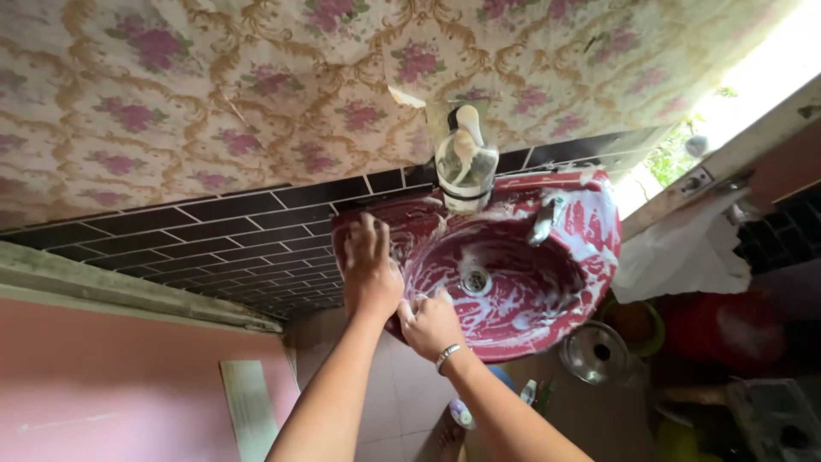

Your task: Scrubbing a bathroom sink with a sponge and soapy water.

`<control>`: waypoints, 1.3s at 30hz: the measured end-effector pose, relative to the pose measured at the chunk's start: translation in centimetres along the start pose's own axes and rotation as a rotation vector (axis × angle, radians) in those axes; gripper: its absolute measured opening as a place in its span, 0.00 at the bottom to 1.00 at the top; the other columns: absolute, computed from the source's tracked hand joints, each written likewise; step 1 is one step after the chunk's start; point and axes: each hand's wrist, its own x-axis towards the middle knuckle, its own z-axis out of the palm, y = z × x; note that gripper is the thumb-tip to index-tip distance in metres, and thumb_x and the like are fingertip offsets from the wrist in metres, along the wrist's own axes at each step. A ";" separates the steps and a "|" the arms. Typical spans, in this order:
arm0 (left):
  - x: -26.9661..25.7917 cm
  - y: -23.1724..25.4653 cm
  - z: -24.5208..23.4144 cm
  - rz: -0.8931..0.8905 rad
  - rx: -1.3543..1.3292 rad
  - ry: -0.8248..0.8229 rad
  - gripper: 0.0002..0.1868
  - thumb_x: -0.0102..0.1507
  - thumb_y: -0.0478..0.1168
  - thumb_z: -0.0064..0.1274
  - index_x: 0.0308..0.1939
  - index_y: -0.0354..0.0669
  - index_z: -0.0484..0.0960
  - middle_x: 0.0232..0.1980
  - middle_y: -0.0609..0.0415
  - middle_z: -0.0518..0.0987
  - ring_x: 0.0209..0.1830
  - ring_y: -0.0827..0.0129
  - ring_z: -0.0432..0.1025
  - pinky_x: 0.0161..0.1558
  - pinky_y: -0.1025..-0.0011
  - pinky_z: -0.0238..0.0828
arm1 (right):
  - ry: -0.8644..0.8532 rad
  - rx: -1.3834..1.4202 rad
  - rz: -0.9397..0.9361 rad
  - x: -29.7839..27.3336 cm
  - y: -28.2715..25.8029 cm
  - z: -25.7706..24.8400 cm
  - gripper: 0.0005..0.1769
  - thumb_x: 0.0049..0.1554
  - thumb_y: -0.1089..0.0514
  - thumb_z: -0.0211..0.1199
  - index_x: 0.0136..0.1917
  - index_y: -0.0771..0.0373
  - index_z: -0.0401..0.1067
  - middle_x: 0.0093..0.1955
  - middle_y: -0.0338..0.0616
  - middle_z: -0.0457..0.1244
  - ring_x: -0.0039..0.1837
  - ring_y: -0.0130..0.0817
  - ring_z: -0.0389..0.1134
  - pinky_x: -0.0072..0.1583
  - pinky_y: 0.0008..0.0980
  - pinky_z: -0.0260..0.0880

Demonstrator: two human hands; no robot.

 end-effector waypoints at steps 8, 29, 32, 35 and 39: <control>-5.2 3.5 -1.0 0.149 -0.035 -0.155 0.31 0.58 0.37 0.45 0.67 0.37 0.73 0.80 0.38 0.56 0.79 0.42 0.52 0.75 0.51 0.46 | -0.234 -0.521 0.096 -5.0 10.4 -8.5 0.16 0.54 0.50 0.55 0.43 0.63 0.77 0.45 0.57 0.69 0.49 0.54 0.72 0.56 0.53 0.70; -9.7 12.7 0.7 0.328 -0.102 -0.698 0.24 0.56 0.59 0.60 0.43 0.44 0.79 0.40 0.46 0.83 0.43 0.51 0.79 0.43 0.53 0.76 | 0.327 -0.203 -0.642 -7.8 11.9 -20.9 0.17 0.46 0.64 0.66 0.51 0.61 0.74 0.51 0.48 0.69 0.57 0.50 0.69 0.63 0.48 0.67; -10.1 14.9 3.5 0.247 -0.093 -0.716 0.20 0.57 0.53 0.62 0.44 0.44 0.79 0.41 0.44 0.84 0.44 0.51 0.80 0.45 0.53 0.77 | 0.256 -0.264 -0.621 -9.0 11.1 -20.7 0.21 0.43 0.63 0.65 0.52 0.64 0.74 0.54 0.53 0.67 0.60 0.54 0.67 0.66 0.52 0.64; -10.4 16.7 3.4 0.148 -0.097 -0.710 0.17 0.57 0.49 0.62 0.44 0.44 0.81 0.42 0.43 0.84 0.45 0.50 0.80 0.47 0.53 0.77 | 0.160 -0.176 -0.645 -10.4 11.0 -19.9 0.20 0.47 0.62 0.65 0.55 0.65 0.73 0.58 0.55 0.66 0.62 0.55 0.65 0.66 0.52 0.61; -8.5 19.6 0.6 0.015 -0.135 -0.749 0.21 0.55 0.51 0.64 0.45 0.43 0.80 0.43 0.42 0.83 0.47 0.48 0.79 0.49 0.52 0.76 | 0.269 -0.154 -0.727 -8.6 14.4 -22.7 0.15 0.54 0.62 0.62 0.56 0.60 0.72 0.60 0.49 0.65 0.66 0.52 0.65 0.70 0.52 0.61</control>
